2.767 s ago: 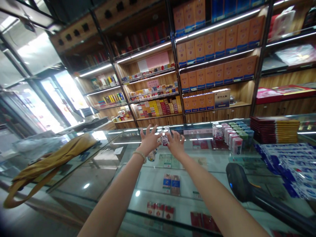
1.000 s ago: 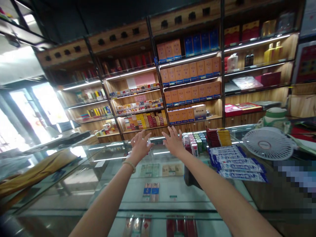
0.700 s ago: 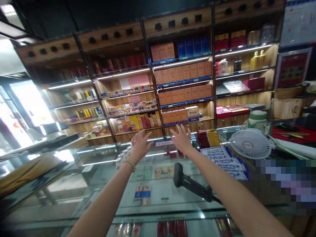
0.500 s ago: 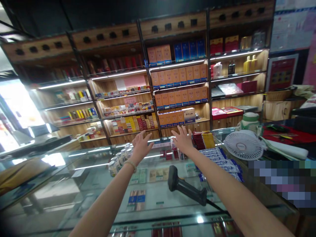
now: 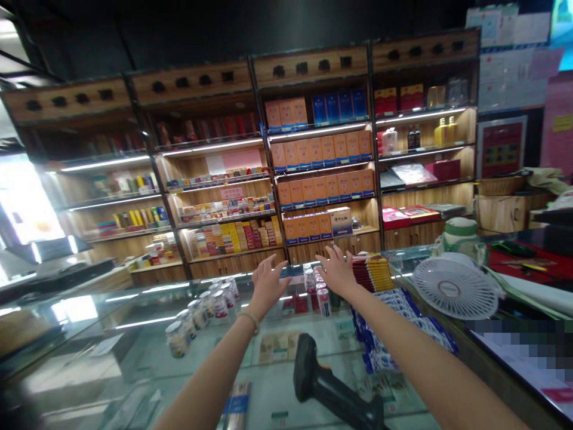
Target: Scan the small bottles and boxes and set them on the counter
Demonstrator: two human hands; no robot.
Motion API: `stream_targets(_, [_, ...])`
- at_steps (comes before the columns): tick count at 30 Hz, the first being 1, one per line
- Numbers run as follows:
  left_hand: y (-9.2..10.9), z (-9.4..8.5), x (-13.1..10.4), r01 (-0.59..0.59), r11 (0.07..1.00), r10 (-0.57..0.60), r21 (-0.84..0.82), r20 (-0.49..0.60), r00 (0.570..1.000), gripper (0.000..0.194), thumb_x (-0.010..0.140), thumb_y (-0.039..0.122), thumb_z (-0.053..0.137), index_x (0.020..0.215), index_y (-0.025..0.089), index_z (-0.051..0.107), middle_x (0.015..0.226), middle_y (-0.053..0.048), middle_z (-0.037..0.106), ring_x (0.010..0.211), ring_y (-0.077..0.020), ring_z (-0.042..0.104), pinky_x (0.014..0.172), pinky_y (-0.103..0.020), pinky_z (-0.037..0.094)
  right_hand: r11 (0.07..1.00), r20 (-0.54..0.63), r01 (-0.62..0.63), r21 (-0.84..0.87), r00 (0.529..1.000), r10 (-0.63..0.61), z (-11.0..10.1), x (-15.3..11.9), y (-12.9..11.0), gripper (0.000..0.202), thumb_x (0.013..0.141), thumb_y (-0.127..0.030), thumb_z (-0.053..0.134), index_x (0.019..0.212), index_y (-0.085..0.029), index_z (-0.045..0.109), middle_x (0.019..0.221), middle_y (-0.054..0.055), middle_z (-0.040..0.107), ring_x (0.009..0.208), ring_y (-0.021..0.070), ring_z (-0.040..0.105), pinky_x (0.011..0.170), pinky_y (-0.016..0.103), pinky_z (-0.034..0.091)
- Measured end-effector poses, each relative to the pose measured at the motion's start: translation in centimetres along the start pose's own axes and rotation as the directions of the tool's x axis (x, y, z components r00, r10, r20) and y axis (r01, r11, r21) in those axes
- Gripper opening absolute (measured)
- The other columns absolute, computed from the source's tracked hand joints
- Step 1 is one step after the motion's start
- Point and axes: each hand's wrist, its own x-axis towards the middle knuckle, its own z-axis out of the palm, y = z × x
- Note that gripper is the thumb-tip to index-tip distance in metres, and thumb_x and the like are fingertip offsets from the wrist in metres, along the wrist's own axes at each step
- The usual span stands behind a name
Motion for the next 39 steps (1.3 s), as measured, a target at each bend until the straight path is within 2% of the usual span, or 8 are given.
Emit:
stream_targets(5, [0.3,2.1,1.0,0.023,1.000,-0.022,-0.022,0.054,0.998,0.048,0.086,0.046,0.068,0.132,0.033,0.063,0.156,-0.008,0.040,0.144,-0.0305,0.034,0.116,-0.050,0.031,0.999,0.049,-0.005,0.041,0.999,0.003,0.8,1.2,0.0,0.041,0.098,-0.043,0.045,0.135,-0.036,0.062,0.158,0.008,0.042,0.148,0.0289,0.027,0.115,0.057,0.018])
stream_targets(12, [1.1,5.9,1.9,0.076,0.993,-0.067,-0.085,0.110,0.992,0.040,0.083,0.049,0.071,0.120,0.034,0.071,0.155,-0.007,0.042,0.143,-0.0309,0.035,0.113,-0.051,0.034,0.996,0.212,-0.036,0.078,0.977,0.018,1.9,3.2,-1.1,0.034,0.091,-0.047,0.055,0.115,-0.034,0.075,0.158,0.008,0.040,0.149,0.0328,0.022,0.113,0.060,0.016])
stream_targets(19, [1.5,8.3,2.1,0.097,0.990,-0.081,-0.102,0.151,0.985,0.027,0.081,0.048,0.073,0.104,0.034,0.078,0.155,-0.005,0.045,0.143,-0.0328,0.036,0.113,-0.053,0.034,0.998,0.218,-0.036,0.060,0.976,0.022,2.7,4.1,-2.1,0.029,0.085,-0.047,0.065,0.106,-0.032,0.078,0.157,0.008,0.043,0.147,0.0351,0.024,0.114,0.061,0.016])
stream_targets(25, [1.8,8.7,2.3,0.088,0.989,-0.071,-0.115,0.149,0.986,0.018,0.083,0.044,0.071,0.097,0.035,0.080,0.152,-0.005,0.048,0.140,-0.0318,0.039,0.110,-0.053,0.036,0.997,0.237,-0.040,0.060,0.971,0.024,3.0,4.5,-2.5,0.025,0.083,-0.044,0.068,0.100,-0.029,0.080,0.157,0.010,0.043,0.147,0.0354,0.024,0.114,0.061,0.016])
stream_targets(31, [1.5,8.8,1.7,0.081,0.989,-0.065,-0.124,0.129,0.990,0.019,0.084,0.045,0.071,0.094,0.032,0.080,0.154,-0.005,0.046,0.142,-0.0340,0.034,0.110,-0.056,0.034,0.998,0.256,-0.027,0.060,0.967,0.011,2.7,4.4,-2.8,0.022,0.083,-0.045,0.069,0.096,-0.031,0.080,0.156,0.007,0.044,0.147,0.0346,0.024,0.113,0.061,0.017])
stream_targets(39, [1.5,6.2,-0.6,0.055,0.992,-0.037,-0.113,0.149,0.988,0.015,0.083,0.043,0.073,0.089,0.031,0.080,0.155,-0.004,0.047,0.144,-0.0344,0.032,0.113,-0.057,0.030,0.996,0.285,0.047,0.076,0.956,-0.067,0.9,2.7,-3.7,0.022,0.082,-0.048,0.071,0.092,-0.032,0.081,0.157,0.007,0.044,0.148,0.0360,0.022,0.114,0.063,0.012])
